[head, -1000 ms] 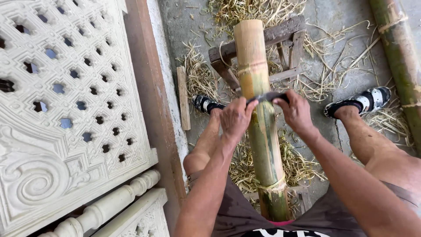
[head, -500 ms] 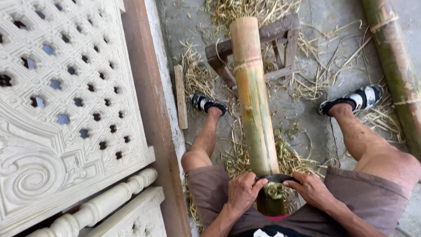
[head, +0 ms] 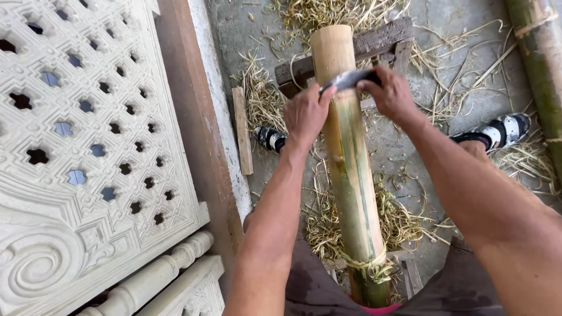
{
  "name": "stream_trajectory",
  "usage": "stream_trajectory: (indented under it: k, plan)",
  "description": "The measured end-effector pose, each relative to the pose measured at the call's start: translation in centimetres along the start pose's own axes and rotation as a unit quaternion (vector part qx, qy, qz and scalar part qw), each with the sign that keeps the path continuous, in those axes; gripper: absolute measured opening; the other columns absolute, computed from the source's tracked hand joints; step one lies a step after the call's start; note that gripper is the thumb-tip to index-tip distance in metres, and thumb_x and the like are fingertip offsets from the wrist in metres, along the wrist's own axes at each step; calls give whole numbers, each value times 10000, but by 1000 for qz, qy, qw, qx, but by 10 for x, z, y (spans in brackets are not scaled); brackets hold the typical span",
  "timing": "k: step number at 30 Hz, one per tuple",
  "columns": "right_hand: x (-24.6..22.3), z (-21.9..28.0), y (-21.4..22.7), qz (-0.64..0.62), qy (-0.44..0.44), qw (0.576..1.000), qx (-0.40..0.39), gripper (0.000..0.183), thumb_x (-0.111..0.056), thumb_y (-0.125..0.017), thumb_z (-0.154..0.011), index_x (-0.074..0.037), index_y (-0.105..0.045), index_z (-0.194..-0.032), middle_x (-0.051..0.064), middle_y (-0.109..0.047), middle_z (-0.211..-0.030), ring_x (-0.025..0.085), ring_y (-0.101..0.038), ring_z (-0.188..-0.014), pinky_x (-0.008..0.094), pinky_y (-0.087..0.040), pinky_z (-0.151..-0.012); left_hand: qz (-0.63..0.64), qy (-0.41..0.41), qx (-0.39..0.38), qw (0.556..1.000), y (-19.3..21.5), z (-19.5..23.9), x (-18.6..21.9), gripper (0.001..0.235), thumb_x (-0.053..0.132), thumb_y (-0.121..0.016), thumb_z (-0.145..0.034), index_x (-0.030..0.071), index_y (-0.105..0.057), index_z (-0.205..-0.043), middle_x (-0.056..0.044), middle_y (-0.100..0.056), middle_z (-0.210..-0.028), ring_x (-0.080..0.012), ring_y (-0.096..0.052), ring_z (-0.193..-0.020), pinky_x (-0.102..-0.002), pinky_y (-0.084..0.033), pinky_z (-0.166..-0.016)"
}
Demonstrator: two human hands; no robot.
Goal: Stripping the outer green skin from a bamboo pole using a curved blade tool.
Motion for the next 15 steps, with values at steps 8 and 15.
stream_trajectory:
  k: [8, 15]
  plan:
    - [4, 42, -6, -6, 10, 1000, 29, 437, -460, -619, -984, -24, -608, -1015, 113, -706, -837, 171, -584, -585, 370, -496, -506, -36, -6, 11, 999, 1, 40, 12, 408, 496, -544, -1029, 162, -587, -799, 62, -482, -554, -89, -343, -420, -288, -294, -370]
    - [19, 131, -25, 35, 85, 991, 99, 493, -477, -573, -1044, -7, -530, -900, 140, -637, -761, 225, -574, -629, 403, -463, -562, -36, -35, 7, 999, 11, 116, 34, 426, 484, -554, -1038, 155, -543, -768, 54, -487, -604, -85, -374, -454, -284, -323, -387]
Point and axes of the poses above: each hand's wrist, its own z-axis away from the middle knuckle, its own y-axis out of the back of the hand, x = y × z, the point moved 2 cm from there along -z, towards the middle knuckle
